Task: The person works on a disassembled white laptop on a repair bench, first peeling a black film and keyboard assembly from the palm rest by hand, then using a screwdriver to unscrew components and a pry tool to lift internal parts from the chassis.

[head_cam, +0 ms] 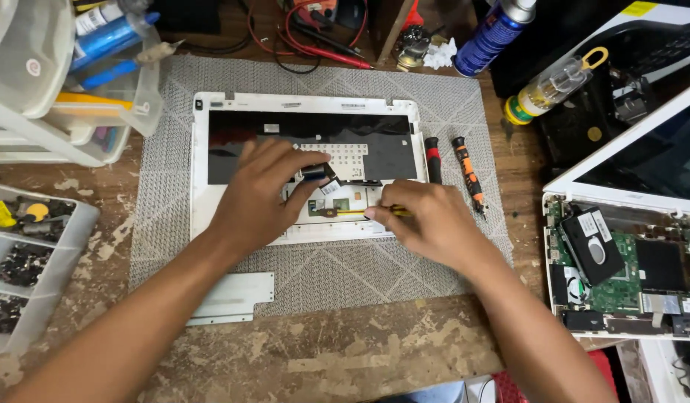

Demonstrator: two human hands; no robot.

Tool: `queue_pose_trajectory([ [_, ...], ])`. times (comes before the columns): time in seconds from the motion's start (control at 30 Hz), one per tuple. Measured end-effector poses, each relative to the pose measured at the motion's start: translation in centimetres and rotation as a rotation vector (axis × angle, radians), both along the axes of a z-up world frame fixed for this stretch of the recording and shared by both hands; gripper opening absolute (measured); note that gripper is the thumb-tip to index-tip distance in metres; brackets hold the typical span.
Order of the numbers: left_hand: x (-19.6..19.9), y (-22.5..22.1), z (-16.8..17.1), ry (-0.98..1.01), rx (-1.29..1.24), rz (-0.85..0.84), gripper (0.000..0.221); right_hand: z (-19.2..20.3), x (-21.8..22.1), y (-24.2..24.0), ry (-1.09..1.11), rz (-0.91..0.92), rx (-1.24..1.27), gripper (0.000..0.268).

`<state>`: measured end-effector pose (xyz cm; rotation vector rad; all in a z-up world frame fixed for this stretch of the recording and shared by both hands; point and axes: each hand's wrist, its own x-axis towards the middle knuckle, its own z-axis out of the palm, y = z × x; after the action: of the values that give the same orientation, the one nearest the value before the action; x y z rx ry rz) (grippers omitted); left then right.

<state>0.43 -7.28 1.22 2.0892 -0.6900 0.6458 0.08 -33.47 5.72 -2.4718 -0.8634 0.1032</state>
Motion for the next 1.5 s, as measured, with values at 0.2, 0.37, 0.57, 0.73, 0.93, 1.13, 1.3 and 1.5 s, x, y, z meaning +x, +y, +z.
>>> queue_pose_trajectory([
  [0.2,0.1,0.0,-0.1,-0.018,-0.005,-0.009,0.031,0.0,1.0,-0.2,-0.081,-0.02,0.035,0.019],
  [0.37,0.0,-0.1,-0.1,0.01,0.014,-0.009,0.031,0.6,1.2,-0.7,-0.009,0.004,0.04,0.016],
  [0.57,0.0,0.0,0.1,0.031,0.015,-0.009,0.031,-0.8,1.6,-0.4,-0.1,-0.038,0.052,0.019],
  [0.73,0.1,0.0,-0.1,0.023,0.009,-0.009,0.03,-0.3,1.9,-0.8,-0.117,-0.012,0.041,0.019],
  [0.93,0.1,0.0,-0.2,0.018,0.018,-0.012,0.029,0.1,2.3,-2.1,0.001,0.001,0.063,0.019],
  [1.13,0.3,-0.1,-0.6,0.008,0.096,0.007,0.023,-0.2,3.0,-4.0,-0.125,-0.071,0.066,0.021],
  [1.3,-0.1,-0.2,0.2,0.014,0.118,0.011,0.023,0.8,1.1,-0.7,-0.073,0.095,0.025,0.028],
  [1.5,0.1,0.2,-0.1,-0.054,0.091,-0.002,0.036,0.5,0.1,0.3,-0.032,0.177,-0.03,0.013],
])
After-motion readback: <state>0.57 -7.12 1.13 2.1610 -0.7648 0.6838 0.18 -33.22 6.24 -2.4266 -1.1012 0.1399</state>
